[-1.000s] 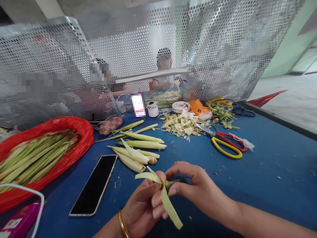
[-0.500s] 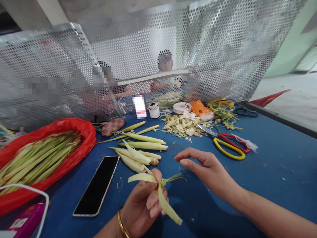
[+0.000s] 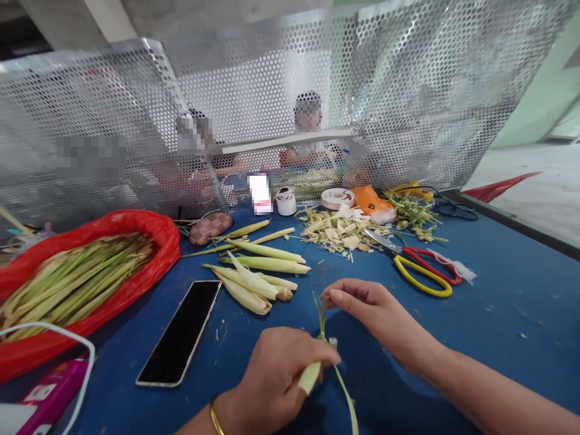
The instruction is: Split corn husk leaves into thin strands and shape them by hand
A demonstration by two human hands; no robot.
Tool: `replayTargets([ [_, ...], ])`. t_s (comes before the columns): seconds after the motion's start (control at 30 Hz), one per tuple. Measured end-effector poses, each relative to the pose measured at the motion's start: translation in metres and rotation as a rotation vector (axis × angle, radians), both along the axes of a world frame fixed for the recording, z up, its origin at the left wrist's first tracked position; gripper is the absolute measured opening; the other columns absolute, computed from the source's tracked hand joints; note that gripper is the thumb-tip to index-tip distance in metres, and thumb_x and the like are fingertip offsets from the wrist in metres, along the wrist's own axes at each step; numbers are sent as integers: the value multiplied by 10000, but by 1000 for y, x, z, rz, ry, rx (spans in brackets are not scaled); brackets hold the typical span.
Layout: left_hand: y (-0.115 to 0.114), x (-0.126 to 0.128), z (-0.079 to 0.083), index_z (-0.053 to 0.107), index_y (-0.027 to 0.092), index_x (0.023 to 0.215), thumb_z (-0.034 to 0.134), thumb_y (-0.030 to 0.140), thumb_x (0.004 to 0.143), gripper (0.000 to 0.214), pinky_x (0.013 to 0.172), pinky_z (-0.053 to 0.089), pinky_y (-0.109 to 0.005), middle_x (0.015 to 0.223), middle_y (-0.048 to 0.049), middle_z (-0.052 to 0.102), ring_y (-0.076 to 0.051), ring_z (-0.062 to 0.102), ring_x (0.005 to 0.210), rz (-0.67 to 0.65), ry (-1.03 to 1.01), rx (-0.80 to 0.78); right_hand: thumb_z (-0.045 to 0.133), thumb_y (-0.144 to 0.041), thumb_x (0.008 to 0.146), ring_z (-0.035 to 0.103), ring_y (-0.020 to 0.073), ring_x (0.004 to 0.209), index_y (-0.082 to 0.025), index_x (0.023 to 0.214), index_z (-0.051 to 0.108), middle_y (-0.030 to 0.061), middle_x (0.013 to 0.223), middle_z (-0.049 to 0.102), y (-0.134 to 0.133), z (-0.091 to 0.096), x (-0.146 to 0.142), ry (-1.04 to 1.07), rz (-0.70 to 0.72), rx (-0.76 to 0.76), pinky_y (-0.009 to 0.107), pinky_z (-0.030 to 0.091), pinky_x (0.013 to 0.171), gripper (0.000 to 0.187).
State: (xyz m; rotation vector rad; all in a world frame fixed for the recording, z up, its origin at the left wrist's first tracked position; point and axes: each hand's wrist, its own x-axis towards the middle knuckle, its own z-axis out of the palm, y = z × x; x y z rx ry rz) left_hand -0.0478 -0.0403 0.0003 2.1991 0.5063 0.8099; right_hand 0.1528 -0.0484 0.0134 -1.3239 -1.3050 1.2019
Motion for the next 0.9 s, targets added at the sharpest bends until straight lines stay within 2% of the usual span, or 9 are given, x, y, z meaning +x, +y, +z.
replayTargets([
  [0.07, 0, 0, -2, 687, 256, 1033, 507, 122, 850, 290, 643, 369, -236, 699, -34, 696, -148, 600, 630, -13, 97, 86, 610, -494, 778, 595, 186, 760, -169, 749, 687, 34, 745, 677, -2, 2, -2, 36, 21, -44, 293, 442, 733, 335],
  [0.17, 0, -1, -4, 681, 276, 1057, 513, 109, 846, 317, 632, 347, -241, 734, -41, 710, -156, 604, 634, -2, 194, 110, 652, -430, 752, 569, 163, 703, -172, 708, 677, 14, 700, 653, -3, 2, -5, 44, 16, -80, 276, 426, 693, 264],
  [0.4, -1, 0, -4, 678, 276, 1045, 514, 119, 855, 297, 625, 343, -238, 747, -37, 716, -156, 597, 619, 23, 200, 157, 655, -363, 739, 545, 148, 654, -172, 630, 658, -3, 632, 627, -3, -1, -6, 48, -38, -93, 269, 415, 667, 220],
  [0.63, -2, -1, -4, 684, 250, 1049, 489, 107, 861, 306, 659, 358, -233, 760, -46, 716, -152, 599, 633, 52, 201, 109, 664, -371, 722, 562, 171, 698, -169, 619, 641, 14, 647, 640, -3, -1, -5, 84, -107, -84, 288, 417, 695, 228],
  [0.77, -1, 0, -6, 692, 277, 1064, 510, 123, 858, 315, 666, 351, -243, 765, -48, 713, -168, 604, 659, 47, 185, 62, 665, -414, 733, 550, 157, 660, -165, 642, 653, 9, 638, 633, -3, -4, -8, 79, -45, -95, 276, 411, 654, 266],
  [0.9, -1, 1, -6, 710, 272, 1048, 526, 124, 848, 310, 646, 336, -250, 718, -55, 694, -174, 591, 636, 41, 156, 0, 665, -370, 741, 479, 126, 592, -168, 634, 646, -15, 596, 584, -6, -10, -12, 48, -5, -80, 259, 378, 589, 230],
])
